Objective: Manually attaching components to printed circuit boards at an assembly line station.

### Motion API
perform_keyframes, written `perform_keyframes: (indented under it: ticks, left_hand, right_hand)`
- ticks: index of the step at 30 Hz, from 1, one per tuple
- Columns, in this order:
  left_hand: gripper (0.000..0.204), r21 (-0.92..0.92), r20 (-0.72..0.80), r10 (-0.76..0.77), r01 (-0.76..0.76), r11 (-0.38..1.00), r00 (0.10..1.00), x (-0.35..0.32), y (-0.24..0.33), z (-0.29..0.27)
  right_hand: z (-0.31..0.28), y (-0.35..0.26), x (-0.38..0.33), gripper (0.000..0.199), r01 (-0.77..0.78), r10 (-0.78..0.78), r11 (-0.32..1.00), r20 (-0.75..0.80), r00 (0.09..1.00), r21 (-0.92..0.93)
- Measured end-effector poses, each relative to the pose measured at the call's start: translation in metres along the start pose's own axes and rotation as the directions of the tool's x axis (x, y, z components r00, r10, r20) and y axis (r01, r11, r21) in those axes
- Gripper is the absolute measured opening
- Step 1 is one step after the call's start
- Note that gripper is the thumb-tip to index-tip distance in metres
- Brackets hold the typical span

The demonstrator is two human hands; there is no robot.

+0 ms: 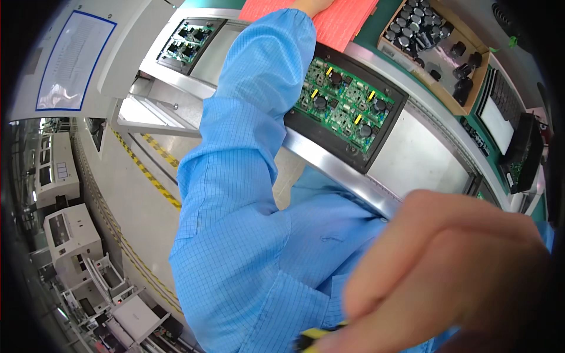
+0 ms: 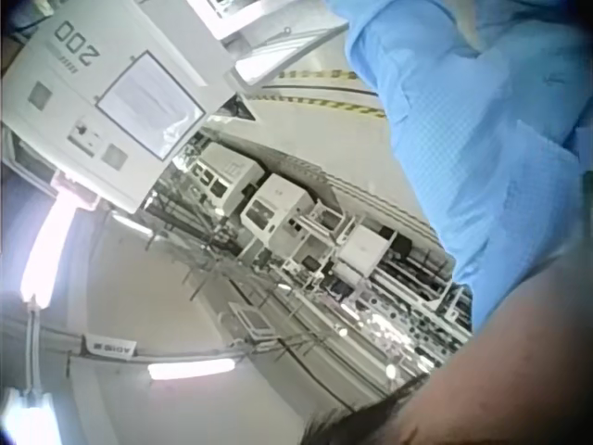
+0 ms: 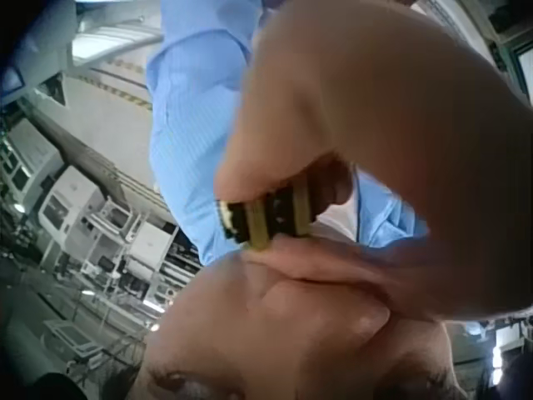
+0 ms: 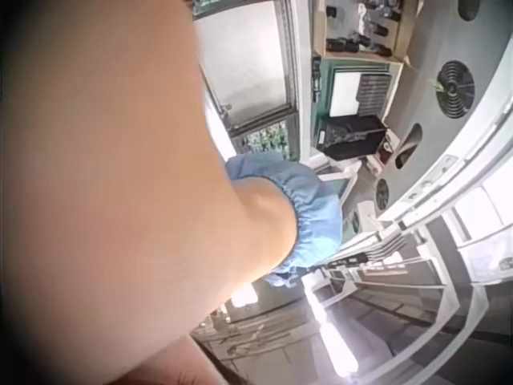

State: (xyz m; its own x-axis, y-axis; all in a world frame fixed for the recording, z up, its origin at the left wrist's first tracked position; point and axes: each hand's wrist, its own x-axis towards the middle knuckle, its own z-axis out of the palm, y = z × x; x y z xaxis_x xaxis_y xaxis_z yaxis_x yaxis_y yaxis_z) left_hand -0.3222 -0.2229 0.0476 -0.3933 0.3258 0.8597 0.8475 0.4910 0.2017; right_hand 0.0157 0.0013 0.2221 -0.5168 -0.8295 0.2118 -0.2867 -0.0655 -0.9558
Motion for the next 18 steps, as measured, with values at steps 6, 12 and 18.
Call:
perform_keyframes:
  ticks: [6, 12, 18]
  left_hand:
    - [0.026, -0.074, -0.030, 0.023, -0.025, 0.997, 0.999, -0.017, 0.013, 0.034]
    - [0.025, 0.381, 0.049, 0.140, -0.148, 0.913, 0.989, -0.057, -0.067, -0.045]
    - [0.028, 0.079, -0.120, -0.228, 0.239, 0.968, 0.966, -0.025, -0.047, -0.021]
  right_hand:
    - [0.011, 0.022, -0.077, 0.040, -0.286, 0.284, 0.958, -0.199, 0.938, 0.019]
    - [-0.011, 0.115, -0.175, 0.032, -0.382, 0.141, 0.920, -0.835, 0.532, -0.089]
    - [-0.016, 0.128, -0.308, 0.032, -0.833, -0.280, 0.412, -0.921, 0.269, -0.369]
